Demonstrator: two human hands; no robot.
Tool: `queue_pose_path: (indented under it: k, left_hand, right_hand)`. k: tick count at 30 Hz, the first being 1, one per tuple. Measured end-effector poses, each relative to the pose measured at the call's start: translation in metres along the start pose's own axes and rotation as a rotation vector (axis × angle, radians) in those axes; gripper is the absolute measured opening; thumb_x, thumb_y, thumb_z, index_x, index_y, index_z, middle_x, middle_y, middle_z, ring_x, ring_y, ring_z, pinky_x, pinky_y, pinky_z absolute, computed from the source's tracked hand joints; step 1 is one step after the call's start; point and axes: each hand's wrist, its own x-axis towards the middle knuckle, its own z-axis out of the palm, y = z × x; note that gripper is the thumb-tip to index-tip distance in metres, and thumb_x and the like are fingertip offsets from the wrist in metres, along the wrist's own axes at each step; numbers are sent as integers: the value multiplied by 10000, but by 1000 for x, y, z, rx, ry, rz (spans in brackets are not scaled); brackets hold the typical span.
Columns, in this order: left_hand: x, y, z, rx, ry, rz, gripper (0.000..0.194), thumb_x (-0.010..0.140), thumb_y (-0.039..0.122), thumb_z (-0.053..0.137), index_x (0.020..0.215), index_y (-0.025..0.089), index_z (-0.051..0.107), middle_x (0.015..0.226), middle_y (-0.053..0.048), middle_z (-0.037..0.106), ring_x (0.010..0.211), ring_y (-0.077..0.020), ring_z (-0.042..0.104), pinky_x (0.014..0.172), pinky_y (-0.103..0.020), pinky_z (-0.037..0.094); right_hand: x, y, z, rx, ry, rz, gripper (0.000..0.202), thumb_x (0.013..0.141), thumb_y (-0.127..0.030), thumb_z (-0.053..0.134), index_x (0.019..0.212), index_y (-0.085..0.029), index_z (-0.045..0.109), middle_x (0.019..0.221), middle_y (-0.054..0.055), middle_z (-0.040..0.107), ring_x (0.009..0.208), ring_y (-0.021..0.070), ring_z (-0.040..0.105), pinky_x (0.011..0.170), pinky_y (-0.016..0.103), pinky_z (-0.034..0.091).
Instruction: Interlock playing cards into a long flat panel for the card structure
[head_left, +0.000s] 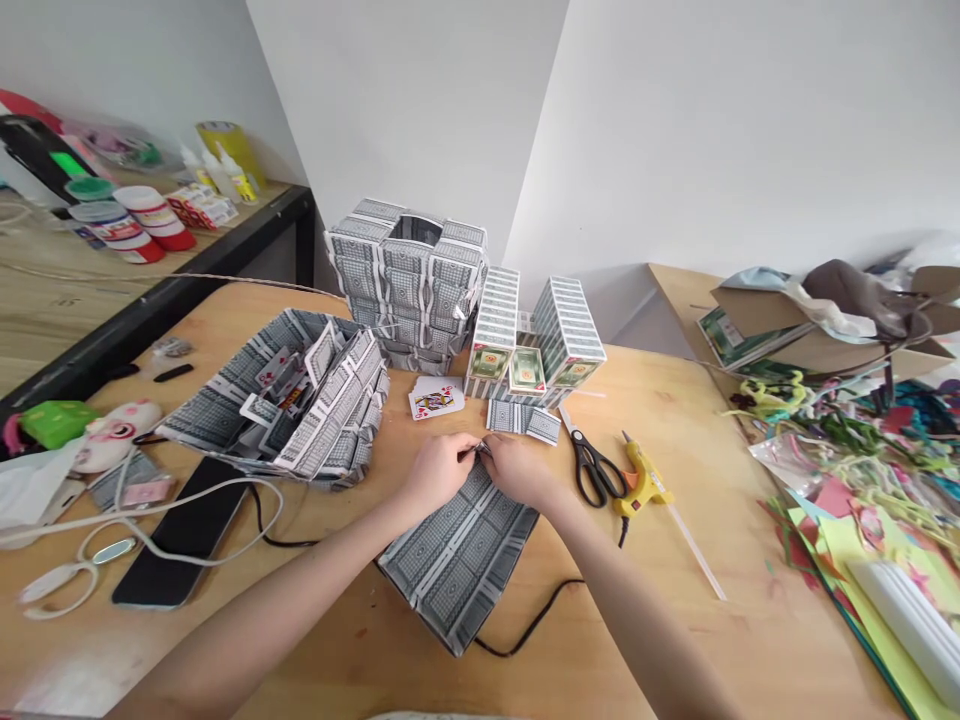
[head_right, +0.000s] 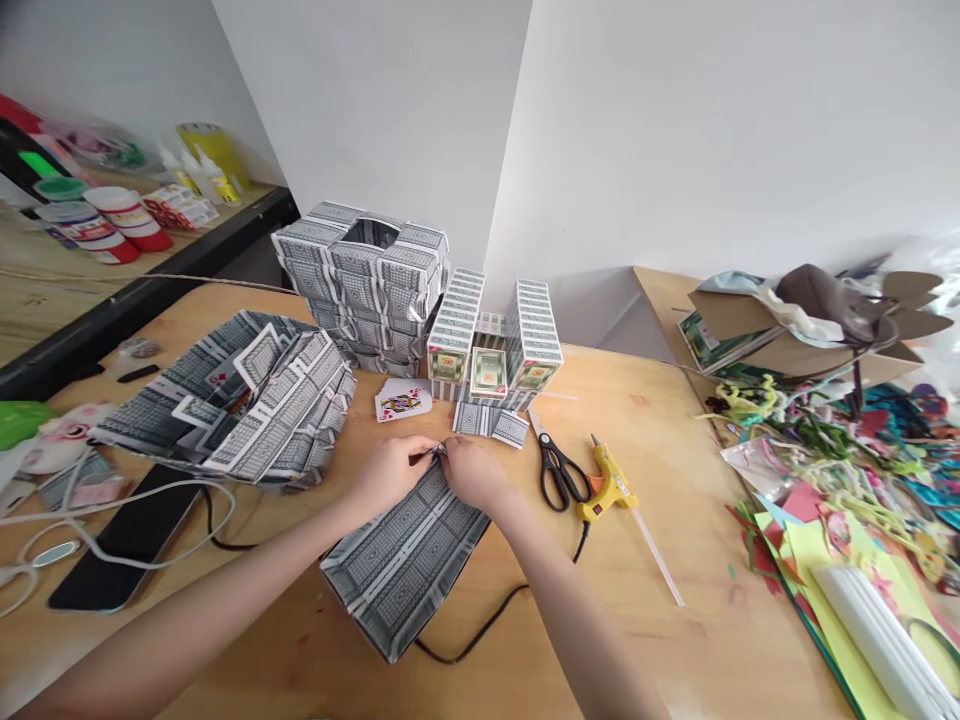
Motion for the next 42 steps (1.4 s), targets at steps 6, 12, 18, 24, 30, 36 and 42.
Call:
queue_pose_path:
  k: [6, 12, 18, 24, 30, 36, 42]
  left_hand:
    - [-4, -2, 2, -61, -40, 1, 394, 745, 81, 479, 1118, 162, 576, 1078, -43, 653, 969, -167, 614, 869, -277, 478]
    - [-9, 3, -10, 233, 32, 19, 361, 819, 94, 409, 1147, 164, 544, 1083, -65, 639, 950, -199, 606, 852, -320, 473]
    - [-33, 33, -15, 461, -94, 175, 234, 834, 101, 406, 934, 171, 605, 951, -88, 637, 950, -221, 583, 836, -358, 466]
    - [-46, 31, 10, 603, -416, 71, 594, 618, 173, 718, 1169, 73, 521, 1275, -233, 468, 1231, -346, 378, 970, -421, 377]
    - [-44, 24, 6, 520, -482, 59, 671, 641, 152, 687, 1253, 13, 449, 1337, -259, 376, 1283, -337, 295, 1018, -398, 331]
    - [-45, 23, 6, 486, -464, 71, 656, 640, 157, 688, 1244, 31, 466, 1332, -240, 397, 1286, -326, 294, 1041, -382, 295]
    - [-46, 25, 0, 372, -390, 131, 396, 665, 169, 655, 1054, 117, 606, 1184, -176, 559, 1137, -307, 489, 922, -364, 411]
  right_hand:
    - [0, 1, -1, 48, 12, -10, 190, 894, -219, 365, 931, -139, 533, 964, 100, 621, 887, 163, 578, 724, 235, 371]
    - [-8, 10, -13, 198, 51, -89, 198, 831, -156, 438, 965, -167, 583, 970, 60, 643, 878, 147, 573, 749, 213, 378]
    - [-9, 11, -16, 74, 60, 19, 243, 855, -182, 400, 1007, -175, 589, 997, 73, 646, 949, 181, 576, 764, 236, 376]
    - [0, 1, -15, -54, 63, 22, 261, 903, -262, 350, 960, -170, 588, 984, 94, 650, 928, 191, 586, 741, 244, 376]
    - [6, 5, -7, -76, 93, -43, 273, 910, -221, 316, 873, -167, 581, 918, 92, 648, 902, 188, 581, 734, 249, 369]
    - [13, 11, 11, -56, 97, -97, 214, 880, -102, 326, 915, -124, 537, 931, 113, 605, 880, 171, 550, 744, 238, 373]
    - [14, 12, 12, -42, 65, -99, 198, 860, -68, 324, 957, -119, 490, 965, 120, 581, 893, 171, 540, 736, 244, 376]
